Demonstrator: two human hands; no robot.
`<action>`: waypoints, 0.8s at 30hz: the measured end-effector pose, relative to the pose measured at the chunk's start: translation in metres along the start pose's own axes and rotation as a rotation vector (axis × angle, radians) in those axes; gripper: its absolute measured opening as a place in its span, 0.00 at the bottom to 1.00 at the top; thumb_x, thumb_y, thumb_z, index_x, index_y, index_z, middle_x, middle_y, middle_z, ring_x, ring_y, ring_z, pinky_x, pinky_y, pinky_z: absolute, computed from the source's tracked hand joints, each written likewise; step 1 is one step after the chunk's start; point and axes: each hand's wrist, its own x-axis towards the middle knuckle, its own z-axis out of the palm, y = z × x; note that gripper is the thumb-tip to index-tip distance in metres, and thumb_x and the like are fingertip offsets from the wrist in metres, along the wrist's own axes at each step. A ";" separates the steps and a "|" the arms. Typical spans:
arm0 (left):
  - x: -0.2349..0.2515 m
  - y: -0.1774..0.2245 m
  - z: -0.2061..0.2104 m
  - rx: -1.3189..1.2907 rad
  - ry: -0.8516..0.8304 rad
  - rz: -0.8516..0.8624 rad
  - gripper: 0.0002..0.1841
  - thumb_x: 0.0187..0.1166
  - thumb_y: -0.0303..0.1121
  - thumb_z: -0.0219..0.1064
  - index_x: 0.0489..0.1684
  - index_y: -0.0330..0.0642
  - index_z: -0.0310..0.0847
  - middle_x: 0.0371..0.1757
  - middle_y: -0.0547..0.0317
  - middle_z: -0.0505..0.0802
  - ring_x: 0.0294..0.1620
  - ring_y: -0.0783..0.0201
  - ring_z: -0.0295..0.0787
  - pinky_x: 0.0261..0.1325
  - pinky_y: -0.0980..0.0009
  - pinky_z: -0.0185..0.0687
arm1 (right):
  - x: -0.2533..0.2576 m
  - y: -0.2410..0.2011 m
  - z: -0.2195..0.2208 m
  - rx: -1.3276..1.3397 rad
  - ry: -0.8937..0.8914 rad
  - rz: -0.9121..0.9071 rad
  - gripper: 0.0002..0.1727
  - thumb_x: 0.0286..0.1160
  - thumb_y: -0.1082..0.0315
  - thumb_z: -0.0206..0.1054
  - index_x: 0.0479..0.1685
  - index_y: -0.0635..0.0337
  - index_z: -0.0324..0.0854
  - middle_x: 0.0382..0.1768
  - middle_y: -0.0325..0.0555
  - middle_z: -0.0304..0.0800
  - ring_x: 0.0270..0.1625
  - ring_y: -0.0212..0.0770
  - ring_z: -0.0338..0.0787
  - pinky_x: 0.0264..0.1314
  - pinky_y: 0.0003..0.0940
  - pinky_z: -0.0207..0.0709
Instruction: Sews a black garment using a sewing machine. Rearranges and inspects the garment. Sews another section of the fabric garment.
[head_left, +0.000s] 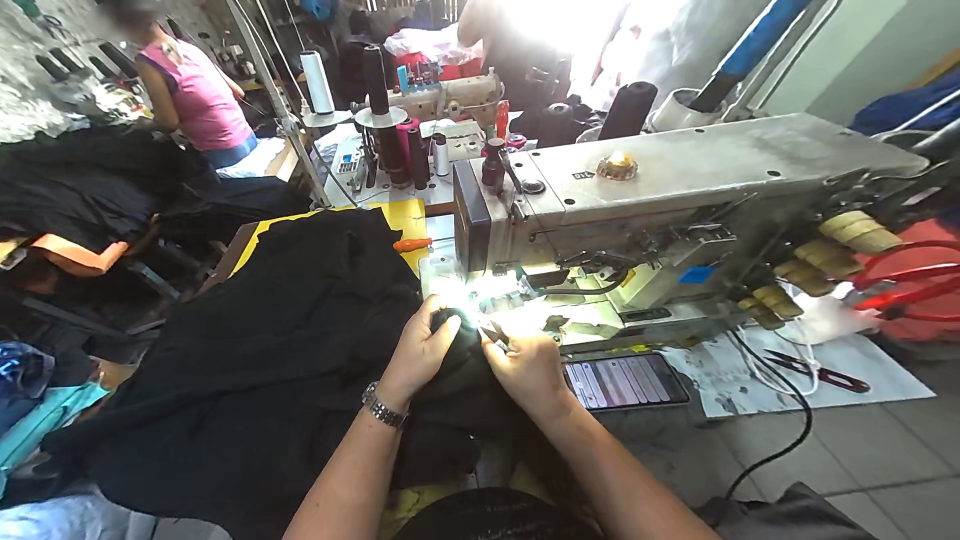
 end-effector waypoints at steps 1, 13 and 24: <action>0.000 0.000 0.000 0.024 0.001 0.004 0.11 0.84 0.28 0.57 0.55 0.36 0.82 0.53 0.56 0.91 0.57 0.69 0.87 0.65 0.69 0.83 | 0.002 0.001 0.001 0.009 -0.017 -0.006 0.12 0.68 0.62 0.68 0.42 0.53 0.96 0.34 0.40 0.97 0.36 0.36 0.95 0.37 0.36 0.87; -0.001 0.001 0.003 0.044 0.029 -0.021 0.10 0.84 0.29 0.59 0.55 0.37 0.82 0.51 0.57 0.91 0.54 0.70 0.88 0.63 0.70 0.85 | -0.003 -0.006 -0.014 0.439 -0.056 0.170 0.10 0.73 0.66 0.62 0.30 0.55 0.87 0.27 0.32 0.87 0.32 0.20 0.83 0.36 0.19 0.77; 0.000 0.005 0.008 0.007 0.113 -0.102 0.09 0.83 0.29 0.60 0.52 0.38 0.83 0.47 0.57 0.92 0.50 0.69 0.90 0.58 0.69 0.86 | -0.016 -0.002 -0.013 0.335 -0.014 0.114 0.12 0.78 0.61 0.67 0.44 0.60 0.90 0.37 0.39 0.93 0.42 0.23 0.89 0.48 0.20 0.84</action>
